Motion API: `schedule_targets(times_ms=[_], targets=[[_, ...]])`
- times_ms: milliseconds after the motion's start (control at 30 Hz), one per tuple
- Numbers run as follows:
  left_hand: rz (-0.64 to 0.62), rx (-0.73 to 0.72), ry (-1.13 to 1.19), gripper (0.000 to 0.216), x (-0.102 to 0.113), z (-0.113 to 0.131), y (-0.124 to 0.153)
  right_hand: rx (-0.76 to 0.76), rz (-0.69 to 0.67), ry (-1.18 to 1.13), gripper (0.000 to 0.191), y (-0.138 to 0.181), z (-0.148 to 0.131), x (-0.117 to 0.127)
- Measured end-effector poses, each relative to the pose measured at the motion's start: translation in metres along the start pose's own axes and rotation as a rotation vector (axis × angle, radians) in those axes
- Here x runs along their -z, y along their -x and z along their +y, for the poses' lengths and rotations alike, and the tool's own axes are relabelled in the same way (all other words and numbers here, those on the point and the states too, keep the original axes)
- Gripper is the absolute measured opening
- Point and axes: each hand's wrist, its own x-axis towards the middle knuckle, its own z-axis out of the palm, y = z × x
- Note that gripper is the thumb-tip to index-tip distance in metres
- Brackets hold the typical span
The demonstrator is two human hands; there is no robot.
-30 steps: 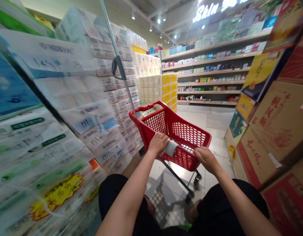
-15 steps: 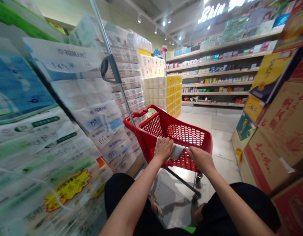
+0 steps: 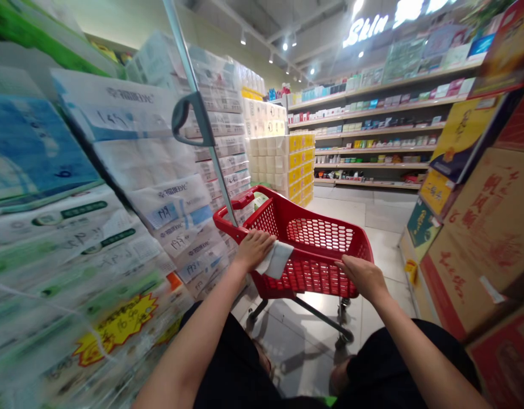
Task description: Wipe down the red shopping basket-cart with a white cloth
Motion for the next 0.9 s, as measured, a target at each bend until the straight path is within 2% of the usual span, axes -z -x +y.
schedule_targets(times_ms=[167,233,300,400,600,700,800,900], targets=[[0.065,0.117,0.007,0.03,0.009,-0.033,0.007,-0.028,0.008,0.024,0.042,0.0,-0.006,0.001],[0.1,0.168,0.027,0.03,0.009,-0.033,0.006,-0.042,0.018,0.026,0.042,0.0,-0.008,0.001],[0.127,0.236,0.042,0.029,0.008,-0.022,0.003,-0.055,0.029,0.031,0.043,0.001,-0.01,0.001],[0.138,0.292,0.077,0.028,-0.001,0.013,-0.007,-0.067,0.04,0.047,0.044,0.002,-0.015,0.002],[0.099,0.189,0.206,0.028,-0.026,0.117,-0.03,-0.063,0.038,0.057,0.038,0.003,-0.03,0.005],[0.085,0.125,0.246,0.034,-0.028,0.141,-0.035,-0.041,0.008,0.027,0.031,0.003,-0.034,0.007],[0.061,0.002,0.256,0.042,-0.024,0.13,-0.032,-0.035,-0.008,0.017,0.029,0.003,-0.034,0.007],[0.043,-0.081,0.225,0.042,-0.023,0.1,-0.024,-0.03,0.003,0.037,0.034,0.003,-0.035,0.008]])
